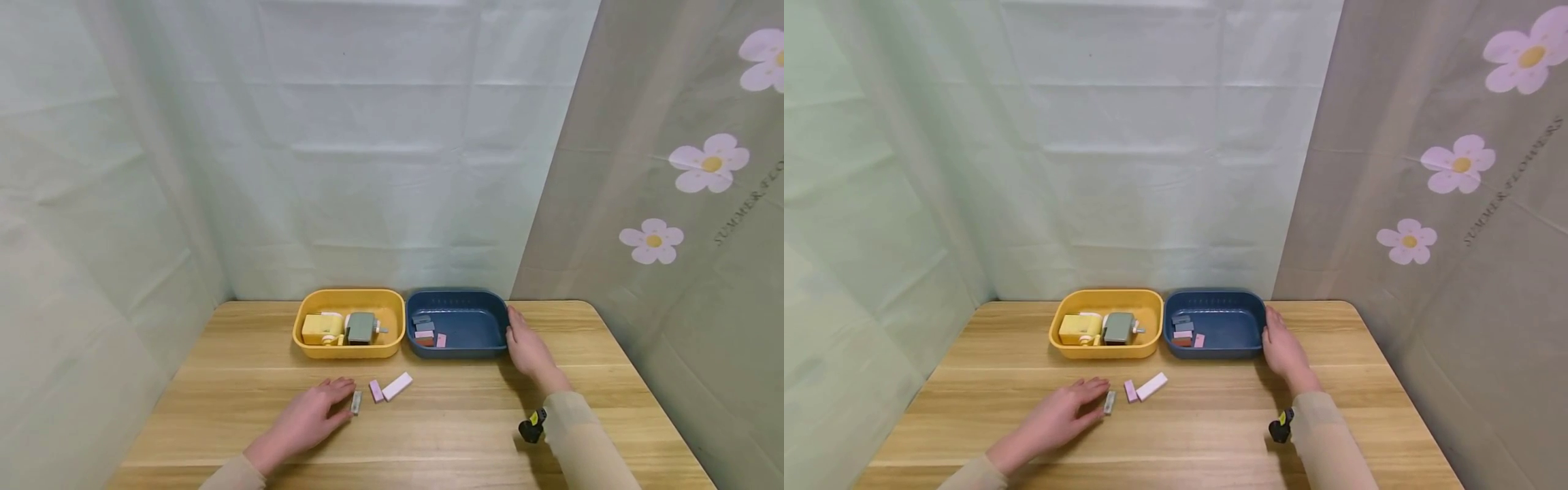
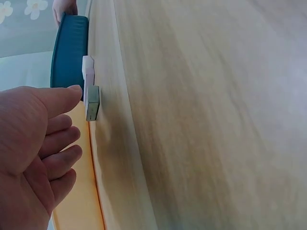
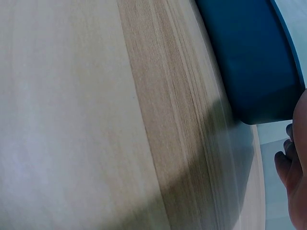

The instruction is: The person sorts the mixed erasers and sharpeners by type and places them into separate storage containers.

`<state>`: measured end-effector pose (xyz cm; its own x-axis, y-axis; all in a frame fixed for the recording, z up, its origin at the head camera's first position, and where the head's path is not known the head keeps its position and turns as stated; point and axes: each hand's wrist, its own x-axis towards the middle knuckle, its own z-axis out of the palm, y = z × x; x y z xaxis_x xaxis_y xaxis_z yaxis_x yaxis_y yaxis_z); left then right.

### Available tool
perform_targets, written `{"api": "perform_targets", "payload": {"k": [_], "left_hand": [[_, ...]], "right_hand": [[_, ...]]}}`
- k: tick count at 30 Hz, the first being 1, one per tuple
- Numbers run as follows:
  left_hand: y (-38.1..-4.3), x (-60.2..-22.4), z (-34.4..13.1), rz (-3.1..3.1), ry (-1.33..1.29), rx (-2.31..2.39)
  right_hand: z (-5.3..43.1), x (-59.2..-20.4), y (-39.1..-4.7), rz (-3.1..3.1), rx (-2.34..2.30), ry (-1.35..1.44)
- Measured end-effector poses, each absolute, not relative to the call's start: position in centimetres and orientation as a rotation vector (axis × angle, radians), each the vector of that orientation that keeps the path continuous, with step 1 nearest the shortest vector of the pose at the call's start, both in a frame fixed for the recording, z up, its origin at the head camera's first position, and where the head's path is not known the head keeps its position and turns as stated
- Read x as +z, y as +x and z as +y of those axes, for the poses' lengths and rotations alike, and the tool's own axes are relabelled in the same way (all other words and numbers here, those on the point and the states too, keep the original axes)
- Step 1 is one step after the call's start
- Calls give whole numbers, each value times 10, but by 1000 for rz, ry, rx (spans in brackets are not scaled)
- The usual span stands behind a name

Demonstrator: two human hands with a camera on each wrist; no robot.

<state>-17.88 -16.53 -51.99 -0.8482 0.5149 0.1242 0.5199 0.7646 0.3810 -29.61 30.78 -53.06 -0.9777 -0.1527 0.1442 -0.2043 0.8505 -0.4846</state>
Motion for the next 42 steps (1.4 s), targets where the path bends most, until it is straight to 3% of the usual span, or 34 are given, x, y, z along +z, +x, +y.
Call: {"api": "perform_targets", "payload": {"k": [42], "left_hand": [[-189, -523, -147, -3037, -881, -609]], "right_hand": [[307, -529, -295, -2921, 785, 282]]}}
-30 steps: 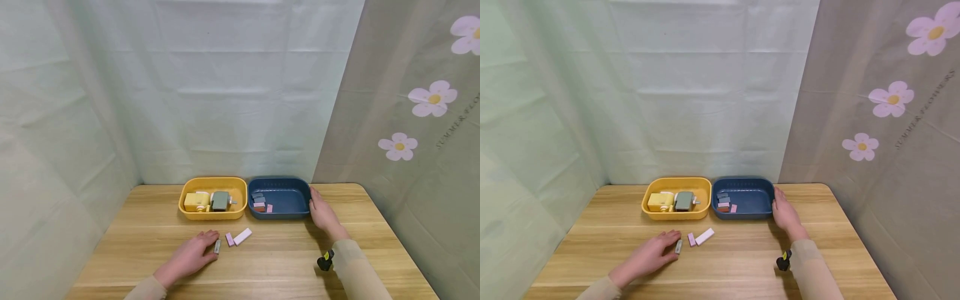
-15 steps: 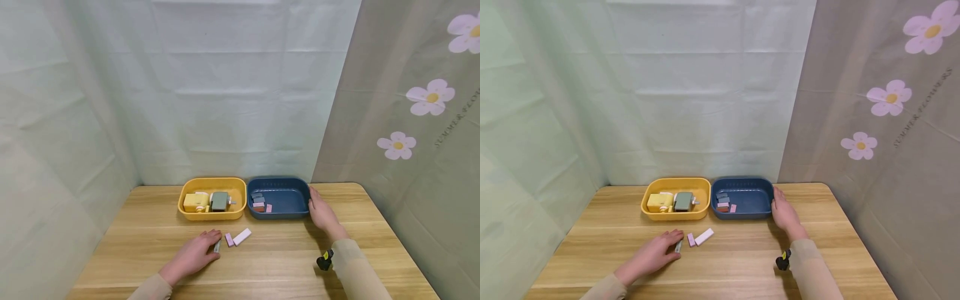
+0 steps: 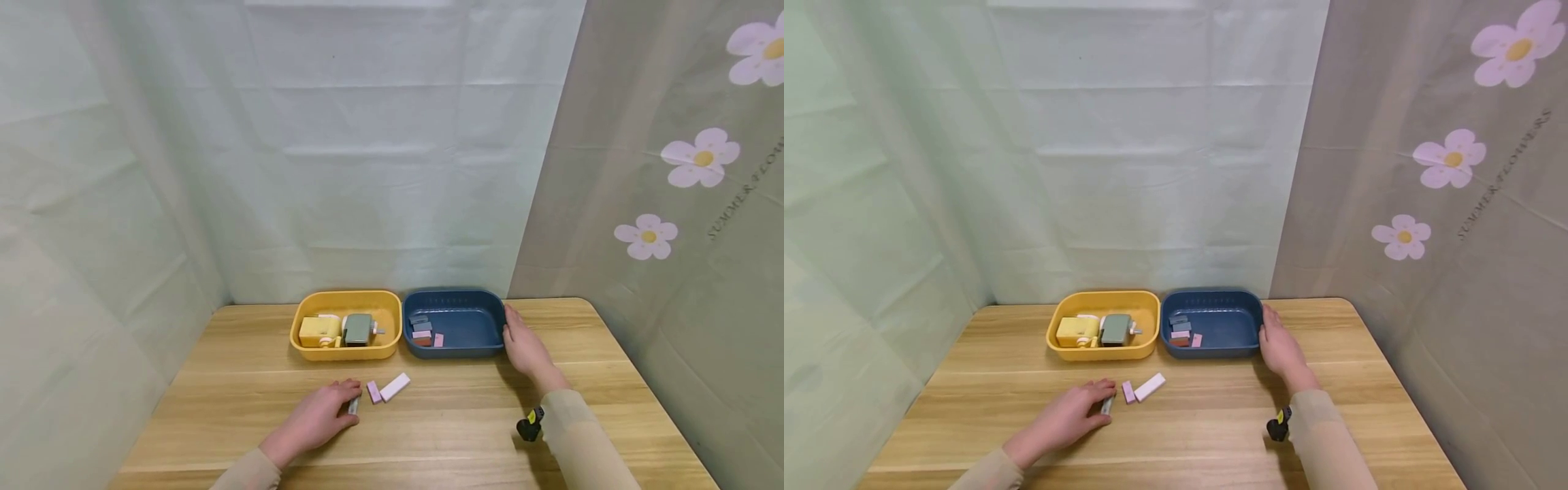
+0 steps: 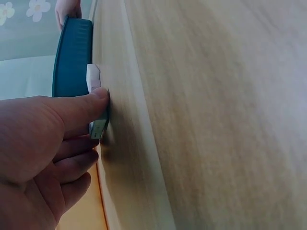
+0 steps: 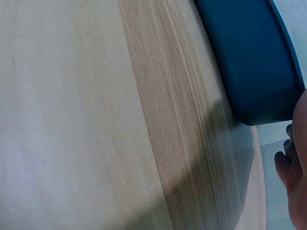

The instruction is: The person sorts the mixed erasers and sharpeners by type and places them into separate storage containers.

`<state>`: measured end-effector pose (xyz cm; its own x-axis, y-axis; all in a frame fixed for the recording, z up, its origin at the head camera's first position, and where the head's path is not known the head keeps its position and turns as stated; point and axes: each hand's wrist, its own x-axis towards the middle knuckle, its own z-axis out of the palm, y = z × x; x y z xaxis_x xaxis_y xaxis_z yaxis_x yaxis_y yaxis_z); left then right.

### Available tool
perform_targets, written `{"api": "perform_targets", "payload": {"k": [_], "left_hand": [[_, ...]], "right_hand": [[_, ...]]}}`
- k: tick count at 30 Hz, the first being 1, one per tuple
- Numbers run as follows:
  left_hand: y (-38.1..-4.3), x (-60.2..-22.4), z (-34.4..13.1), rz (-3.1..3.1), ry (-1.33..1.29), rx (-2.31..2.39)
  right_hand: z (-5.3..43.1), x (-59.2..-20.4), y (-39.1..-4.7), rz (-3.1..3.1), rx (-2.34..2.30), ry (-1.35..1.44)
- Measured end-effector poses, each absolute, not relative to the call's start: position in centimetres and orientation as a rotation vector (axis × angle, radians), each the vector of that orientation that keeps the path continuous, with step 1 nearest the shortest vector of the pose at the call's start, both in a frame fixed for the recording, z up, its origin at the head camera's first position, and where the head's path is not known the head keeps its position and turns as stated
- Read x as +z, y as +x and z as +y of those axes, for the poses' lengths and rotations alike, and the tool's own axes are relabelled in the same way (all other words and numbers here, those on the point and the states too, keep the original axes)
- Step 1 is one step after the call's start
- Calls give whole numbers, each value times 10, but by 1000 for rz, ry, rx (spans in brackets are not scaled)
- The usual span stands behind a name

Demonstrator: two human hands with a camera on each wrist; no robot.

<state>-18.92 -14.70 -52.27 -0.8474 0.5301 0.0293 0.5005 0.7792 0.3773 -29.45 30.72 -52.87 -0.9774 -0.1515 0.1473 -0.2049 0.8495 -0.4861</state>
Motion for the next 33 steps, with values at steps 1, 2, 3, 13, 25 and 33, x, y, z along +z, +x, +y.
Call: {"api": "perform_targets", "payload": {"k": [1, 2, 3, 13, 25, 33], "left_hand": [[-189, -522, -147, 2891, 837, 587], [-188, -522, -147, 2894, 831, 596], [-188, -521, -147, 2897, 826, 606], [-186, -512, -135, 2930, 857, 670], [-190, -496, -98, 2919, 930, 796], [-197, -489, -73, 2919, 981, 804]], "right_hand": [[307, -529, -295, -2921, 782, 285], [307, -529, -295, -2920, 782, 285], [307, -528, -295, -2918, 785, 284], [307, -529, -296, -2920, 785, 283], [307, -529, -296, -2925, 784, 280], [309, -531, -297, -2918, 774, 282]]}}
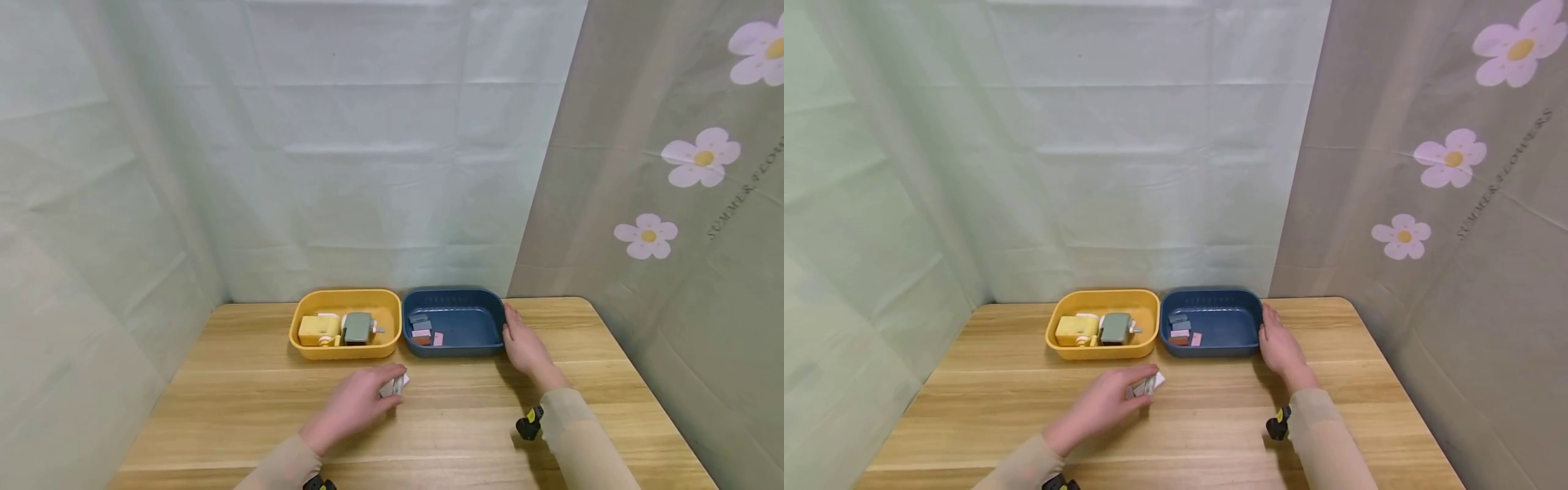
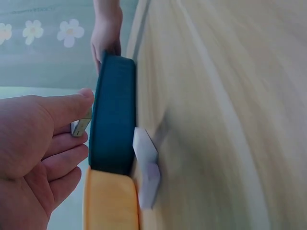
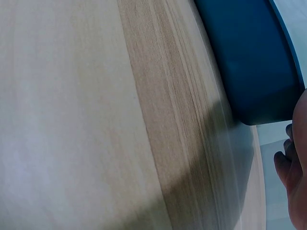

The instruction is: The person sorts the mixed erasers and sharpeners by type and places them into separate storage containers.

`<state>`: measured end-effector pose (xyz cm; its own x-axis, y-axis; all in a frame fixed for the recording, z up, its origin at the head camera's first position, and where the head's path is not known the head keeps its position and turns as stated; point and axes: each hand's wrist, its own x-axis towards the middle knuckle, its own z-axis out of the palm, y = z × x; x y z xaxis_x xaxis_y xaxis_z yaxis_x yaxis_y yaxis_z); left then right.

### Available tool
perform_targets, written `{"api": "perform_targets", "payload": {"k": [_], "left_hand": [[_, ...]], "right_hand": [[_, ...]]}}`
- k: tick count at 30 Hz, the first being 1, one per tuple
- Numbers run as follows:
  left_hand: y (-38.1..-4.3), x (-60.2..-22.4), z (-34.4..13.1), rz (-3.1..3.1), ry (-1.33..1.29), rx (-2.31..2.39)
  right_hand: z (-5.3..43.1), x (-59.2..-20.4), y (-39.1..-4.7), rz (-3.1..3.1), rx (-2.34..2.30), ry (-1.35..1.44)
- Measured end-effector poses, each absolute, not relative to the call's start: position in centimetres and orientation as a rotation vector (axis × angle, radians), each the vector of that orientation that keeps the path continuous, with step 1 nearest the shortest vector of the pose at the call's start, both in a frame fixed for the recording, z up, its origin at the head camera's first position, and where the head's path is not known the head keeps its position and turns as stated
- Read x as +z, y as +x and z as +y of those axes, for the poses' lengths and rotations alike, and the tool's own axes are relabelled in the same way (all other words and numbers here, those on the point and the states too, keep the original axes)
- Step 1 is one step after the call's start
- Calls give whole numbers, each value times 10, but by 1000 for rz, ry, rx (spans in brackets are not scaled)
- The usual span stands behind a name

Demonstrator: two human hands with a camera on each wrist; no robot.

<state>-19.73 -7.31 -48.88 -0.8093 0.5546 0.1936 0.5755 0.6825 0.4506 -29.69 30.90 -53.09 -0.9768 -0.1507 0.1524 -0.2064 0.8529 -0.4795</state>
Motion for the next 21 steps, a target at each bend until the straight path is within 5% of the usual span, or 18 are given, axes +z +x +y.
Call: {"api": "perform_targets", "payload": {"k": [21], "left_hand": [[-217, -472, -21, -2806, -915, -850]], "right_hand": [[308, -531, -298, -2916, 806, 278]]}}
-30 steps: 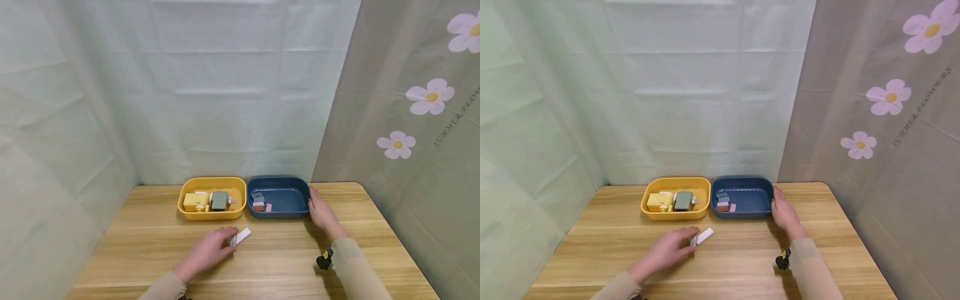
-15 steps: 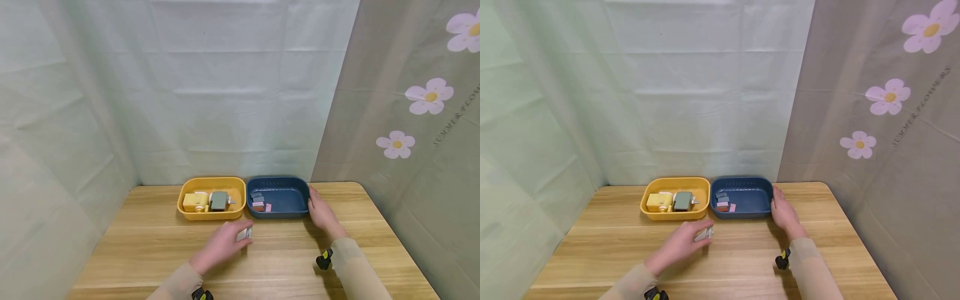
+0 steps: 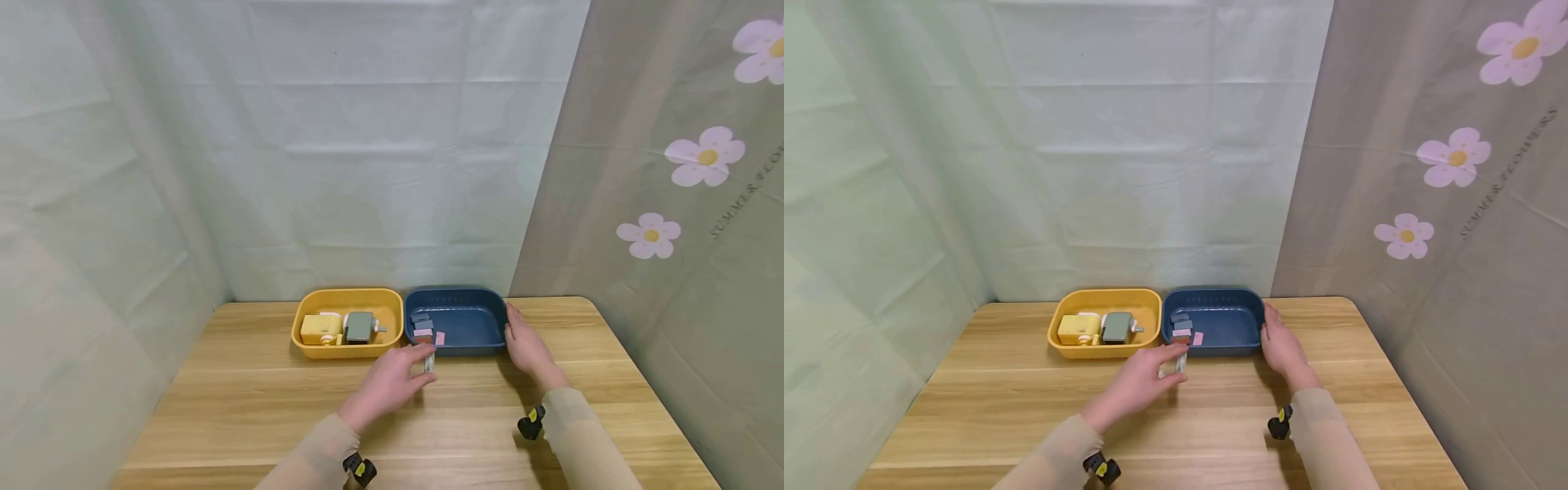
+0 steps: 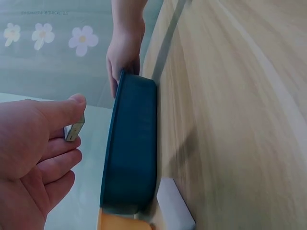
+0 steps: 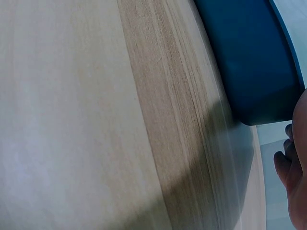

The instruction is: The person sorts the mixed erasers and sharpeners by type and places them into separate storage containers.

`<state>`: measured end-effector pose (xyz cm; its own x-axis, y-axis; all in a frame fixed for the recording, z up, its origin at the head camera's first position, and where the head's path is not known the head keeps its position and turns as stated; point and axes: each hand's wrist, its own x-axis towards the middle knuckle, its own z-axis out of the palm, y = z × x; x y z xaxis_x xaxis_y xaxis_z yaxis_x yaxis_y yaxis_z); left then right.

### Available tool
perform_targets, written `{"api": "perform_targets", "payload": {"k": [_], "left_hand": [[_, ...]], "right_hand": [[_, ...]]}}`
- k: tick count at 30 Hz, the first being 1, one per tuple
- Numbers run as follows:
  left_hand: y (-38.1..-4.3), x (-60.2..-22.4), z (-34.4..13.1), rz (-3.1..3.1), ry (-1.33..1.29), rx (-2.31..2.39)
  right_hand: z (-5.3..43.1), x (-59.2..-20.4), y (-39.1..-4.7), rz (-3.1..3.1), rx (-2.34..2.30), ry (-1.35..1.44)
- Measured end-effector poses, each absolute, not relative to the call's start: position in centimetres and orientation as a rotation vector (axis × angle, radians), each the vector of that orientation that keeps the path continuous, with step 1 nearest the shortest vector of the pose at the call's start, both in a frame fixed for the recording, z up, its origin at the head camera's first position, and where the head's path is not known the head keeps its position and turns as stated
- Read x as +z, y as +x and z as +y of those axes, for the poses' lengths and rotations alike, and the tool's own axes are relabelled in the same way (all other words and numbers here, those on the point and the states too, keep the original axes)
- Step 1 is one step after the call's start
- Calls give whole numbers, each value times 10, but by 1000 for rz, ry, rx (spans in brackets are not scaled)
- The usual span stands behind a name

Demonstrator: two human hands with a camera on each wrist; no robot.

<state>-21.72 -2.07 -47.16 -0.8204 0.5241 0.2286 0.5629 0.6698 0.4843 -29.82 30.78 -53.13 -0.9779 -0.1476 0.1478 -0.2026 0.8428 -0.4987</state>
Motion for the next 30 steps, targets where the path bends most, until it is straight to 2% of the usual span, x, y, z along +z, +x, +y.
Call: {"api": "perform_targets", "payload": {"k": [10, 30], "left_hand": [[-231, -474, 2, -2782, -948, -806], [-262, -485, 33, -2806, -759, -922]], "right_hand": [[308, -530, -297, -2915, 799, 273], [309, -532, -298, -2899, 814, 282]]}}
